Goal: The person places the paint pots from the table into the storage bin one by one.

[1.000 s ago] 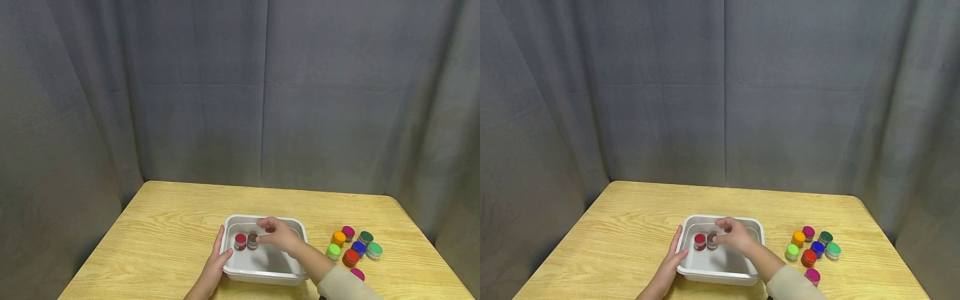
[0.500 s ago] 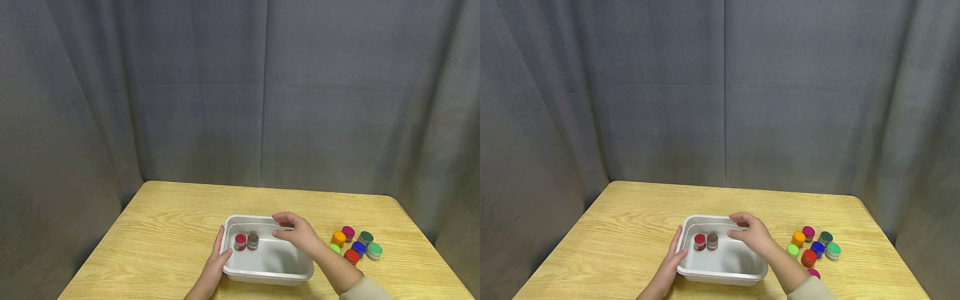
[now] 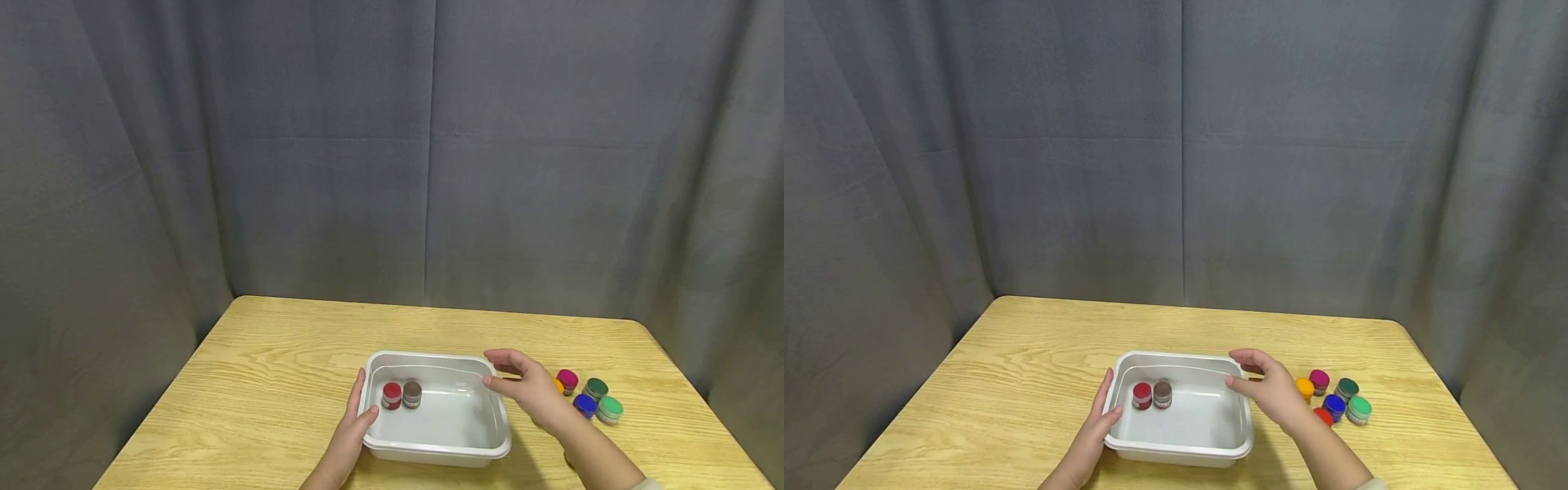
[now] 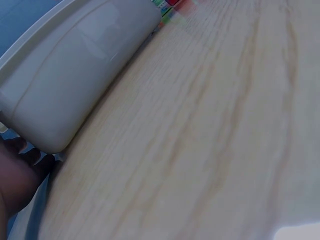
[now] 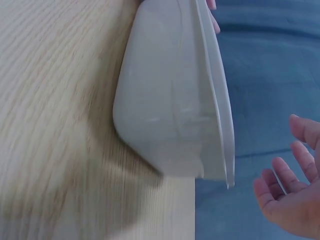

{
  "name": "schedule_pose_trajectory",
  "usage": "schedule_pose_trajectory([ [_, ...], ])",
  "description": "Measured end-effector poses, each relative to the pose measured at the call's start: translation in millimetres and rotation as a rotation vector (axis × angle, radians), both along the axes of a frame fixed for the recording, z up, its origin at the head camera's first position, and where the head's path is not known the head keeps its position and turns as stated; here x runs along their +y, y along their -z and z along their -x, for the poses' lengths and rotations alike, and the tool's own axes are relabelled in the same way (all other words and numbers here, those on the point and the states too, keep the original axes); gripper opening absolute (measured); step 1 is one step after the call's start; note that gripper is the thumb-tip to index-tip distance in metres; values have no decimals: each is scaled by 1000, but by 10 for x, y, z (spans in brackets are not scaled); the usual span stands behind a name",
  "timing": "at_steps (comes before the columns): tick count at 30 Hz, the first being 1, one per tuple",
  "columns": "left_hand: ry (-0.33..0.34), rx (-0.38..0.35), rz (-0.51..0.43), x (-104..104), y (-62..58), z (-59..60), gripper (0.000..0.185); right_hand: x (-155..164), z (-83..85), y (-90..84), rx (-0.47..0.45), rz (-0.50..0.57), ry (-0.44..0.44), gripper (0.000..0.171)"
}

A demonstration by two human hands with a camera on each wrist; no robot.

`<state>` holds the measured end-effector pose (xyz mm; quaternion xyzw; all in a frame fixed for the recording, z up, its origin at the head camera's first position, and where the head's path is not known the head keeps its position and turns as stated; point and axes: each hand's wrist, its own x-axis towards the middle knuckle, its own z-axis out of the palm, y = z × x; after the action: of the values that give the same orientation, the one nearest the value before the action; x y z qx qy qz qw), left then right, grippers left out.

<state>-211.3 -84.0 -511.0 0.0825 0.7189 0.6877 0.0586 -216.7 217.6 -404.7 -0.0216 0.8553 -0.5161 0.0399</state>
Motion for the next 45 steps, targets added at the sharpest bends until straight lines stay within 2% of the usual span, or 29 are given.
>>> schedule_pose_trajectory([
  [10,-6,-1,-5,1,-12,-9,69,324,-168,30,10,-59,64,59],
  [21,5,-2,-13,7,-26,-22,70,665,-336,211,-1,-140,134,58],
  [25,6,1,-17,8,-33,-30,69,742,-400,267,-47,-153,164,62],
  [28,6,1,-21,9,-37,-34,69,794,-427,316,-93,-124,181,65],
  [37,-2,11,-22,14,-43,-24,69,913,-497,485,-155,-146,249,73],
  [45,-2,14,-22,18,-44,-29,68,996,-546,674,-224,-94,311,82],
])
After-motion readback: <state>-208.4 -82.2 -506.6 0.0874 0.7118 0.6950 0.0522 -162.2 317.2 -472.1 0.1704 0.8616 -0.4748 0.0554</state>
